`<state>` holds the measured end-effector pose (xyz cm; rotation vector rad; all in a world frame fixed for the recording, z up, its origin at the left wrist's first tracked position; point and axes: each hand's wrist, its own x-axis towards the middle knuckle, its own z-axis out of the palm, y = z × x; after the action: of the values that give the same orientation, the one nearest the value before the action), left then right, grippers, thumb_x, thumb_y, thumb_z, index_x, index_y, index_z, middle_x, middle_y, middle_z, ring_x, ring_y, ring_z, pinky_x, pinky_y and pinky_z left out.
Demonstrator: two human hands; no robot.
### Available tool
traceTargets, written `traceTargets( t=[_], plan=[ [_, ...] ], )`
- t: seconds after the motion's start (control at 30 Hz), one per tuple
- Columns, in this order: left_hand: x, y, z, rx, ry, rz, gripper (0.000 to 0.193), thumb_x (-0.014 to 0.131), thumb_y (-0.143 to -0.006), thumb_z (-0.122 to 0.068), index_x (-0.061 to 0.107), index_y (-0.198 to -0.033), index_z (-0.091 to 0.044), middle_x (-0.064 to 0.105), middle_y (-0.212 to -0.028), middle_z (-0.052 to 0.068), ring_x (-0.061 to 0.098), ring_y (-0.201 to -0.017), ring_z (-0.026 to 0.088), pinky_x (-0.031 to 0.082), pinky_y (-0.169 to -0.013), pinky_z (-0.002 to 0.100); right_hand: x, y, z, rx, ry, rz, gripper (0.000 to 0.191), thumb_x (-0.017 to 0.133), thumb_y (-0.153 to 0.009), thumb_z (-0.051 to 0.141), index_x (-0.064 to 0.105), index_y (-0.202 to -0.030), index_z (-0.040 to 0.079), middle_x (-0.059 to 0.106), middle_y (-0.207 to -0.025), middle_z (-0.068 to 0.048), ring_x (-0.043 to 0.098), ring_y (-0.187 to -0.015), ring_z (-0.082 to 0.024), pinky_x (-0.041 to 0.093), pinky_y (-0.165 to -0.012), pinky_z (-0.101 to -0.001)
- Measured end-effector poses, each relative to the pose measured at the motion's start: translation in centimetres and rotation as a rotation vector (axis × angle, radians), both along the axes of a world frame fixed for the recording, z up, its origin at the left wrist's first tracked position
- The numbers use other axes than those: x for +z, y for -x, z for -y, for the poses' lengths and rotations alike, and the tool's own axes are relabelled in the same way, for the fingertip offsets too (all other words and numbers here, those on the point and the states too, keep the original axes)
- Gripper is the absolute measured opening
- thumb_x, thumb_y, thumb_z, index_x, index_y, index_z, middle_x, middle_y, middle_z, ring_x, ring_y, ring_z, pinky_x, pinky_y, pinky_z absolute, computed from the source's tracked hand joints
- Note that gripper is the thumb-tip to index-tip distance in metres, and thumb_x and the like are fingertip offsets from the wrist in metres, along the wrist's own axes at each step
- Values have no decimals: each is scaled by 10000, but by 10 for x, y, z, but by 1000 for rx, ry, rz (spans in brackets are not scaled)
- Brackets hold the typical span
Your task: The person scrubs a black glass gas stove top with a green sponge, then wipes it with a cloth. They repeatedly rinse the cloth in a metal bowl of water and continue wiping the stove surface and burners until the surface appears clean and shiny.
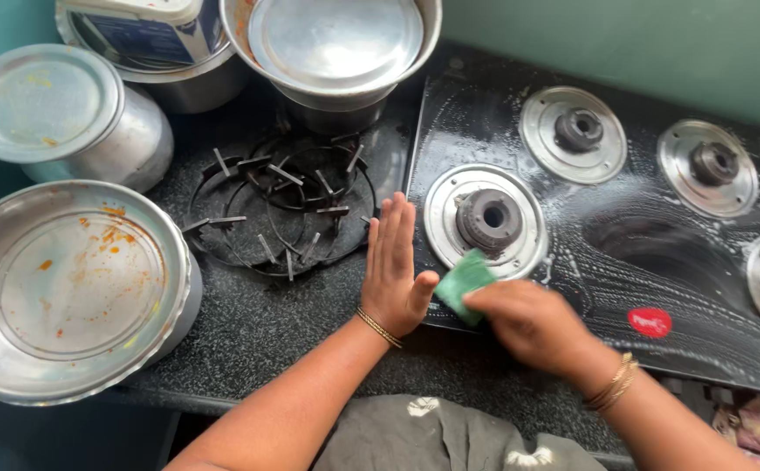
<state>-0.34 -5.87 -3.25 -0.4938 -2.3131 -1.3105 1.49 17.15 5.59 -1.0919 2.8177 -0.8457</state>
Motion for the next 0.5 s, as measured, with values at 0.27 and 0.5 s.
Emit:
traceTargets(
  t=[0.27,0.5],
  plan=[
    [-5,0,2,46,-107,-16,968,74,-1023,-771,6,-1675,-59,17,-1768,244,39,-1668,422,30,-1353,614,10,53,80,97,-251,-27,311,695,-817,89,755,-1118,140,717,-1246,-40,679,-1076,-300,531,-915,-421],
    [-1,0,-1,52,33,29,926,233,-1040,-713,85,-1668,-48,96,-1753,259,89,-1651,429,47,-1328,602,-5,204,56,-56,-221,-261,428,706,-699,14,777,-1112,102,726,-1227,-110,675,-1117,-337,542,-960,-437]
  ],
)
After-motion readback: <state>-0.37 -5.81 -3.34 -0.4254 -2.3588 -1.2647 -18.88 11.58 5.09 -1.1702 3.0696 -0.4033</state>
